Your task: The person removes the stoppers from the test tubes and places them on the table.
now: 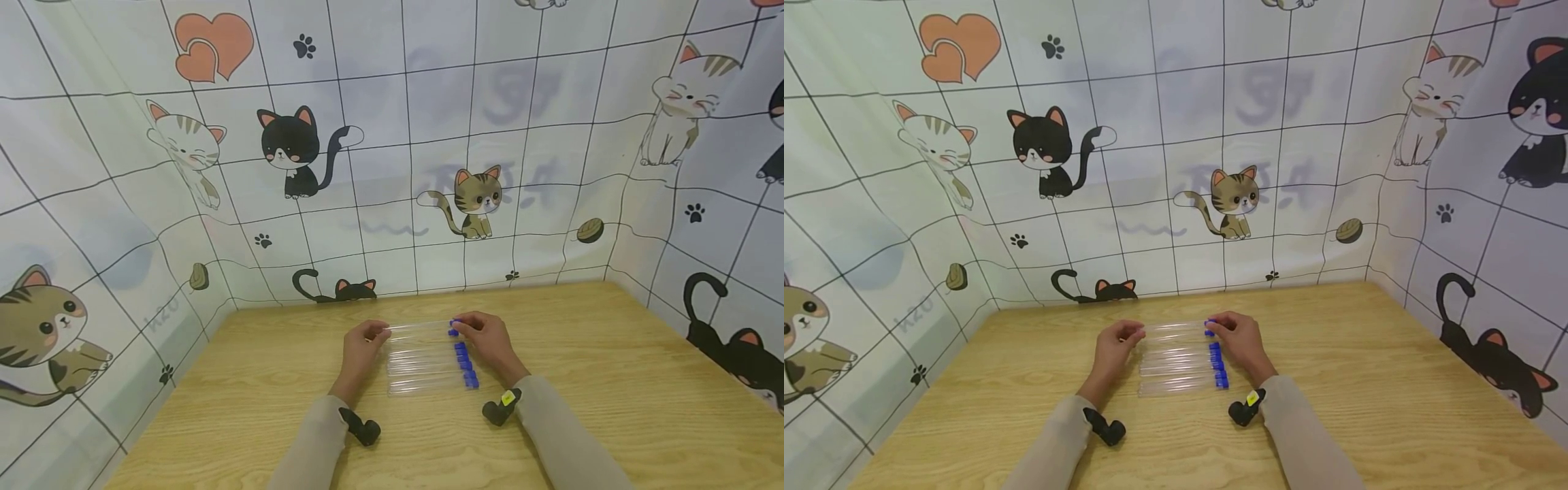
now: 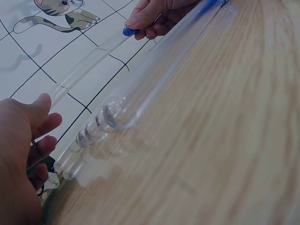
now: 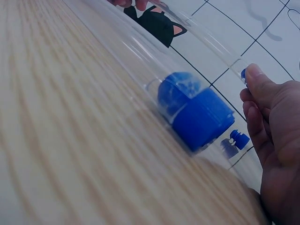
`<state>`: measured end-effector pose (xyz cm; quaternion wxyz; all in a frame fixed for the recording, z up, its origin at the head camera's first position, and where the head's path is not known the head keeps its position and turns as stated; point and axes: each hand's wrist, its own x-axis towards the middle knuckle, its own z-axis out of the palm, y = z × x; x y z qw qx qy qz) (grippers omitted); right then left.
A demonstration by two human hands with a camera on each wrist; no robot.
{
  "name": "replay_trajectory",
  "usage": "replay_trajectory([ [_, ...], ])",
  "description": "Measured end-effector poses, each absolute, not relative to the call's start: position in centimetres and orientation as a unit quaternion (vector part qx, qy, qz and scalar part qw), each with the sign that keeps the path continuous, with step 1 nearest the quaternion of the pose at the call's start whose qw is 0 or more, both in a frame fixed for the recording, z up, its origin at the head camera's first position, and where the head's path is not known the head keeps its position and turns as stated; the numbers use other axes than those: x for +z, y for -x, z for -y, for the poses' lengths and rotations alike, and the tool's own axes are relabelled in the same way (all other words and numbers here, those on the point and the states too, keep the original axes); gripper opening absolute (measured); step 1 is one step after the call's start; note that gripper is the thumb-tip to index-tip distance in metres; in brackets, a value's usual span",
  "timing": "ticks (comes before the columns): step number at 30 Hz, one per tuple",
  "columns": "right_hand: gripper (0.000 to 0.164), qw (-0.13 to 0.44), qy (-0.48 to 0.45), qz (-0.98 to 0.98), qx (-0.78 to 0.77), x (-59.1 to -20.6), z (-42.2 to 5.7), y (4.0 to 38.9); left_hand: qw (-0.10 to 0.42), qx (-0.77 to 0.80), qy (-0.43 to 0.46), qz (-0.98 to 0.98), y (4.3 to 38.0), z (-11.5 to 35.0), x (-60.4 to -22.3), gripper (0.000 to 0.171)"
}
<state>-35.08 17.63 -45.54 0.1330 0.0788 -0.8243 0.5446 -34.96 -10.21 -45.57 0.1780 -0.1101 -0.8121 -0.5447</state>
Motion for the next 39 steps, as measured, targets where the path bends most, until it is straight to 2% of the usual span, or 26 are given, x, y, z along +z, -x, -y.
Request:
replay_trajectory([
  [39,0.027,0.125,-0.077,0.827,0.543,-45.67,-17.65,35.14,0.181,-0.532,0.098,0.821,34.90,10.09,-45.50,0.010],
])
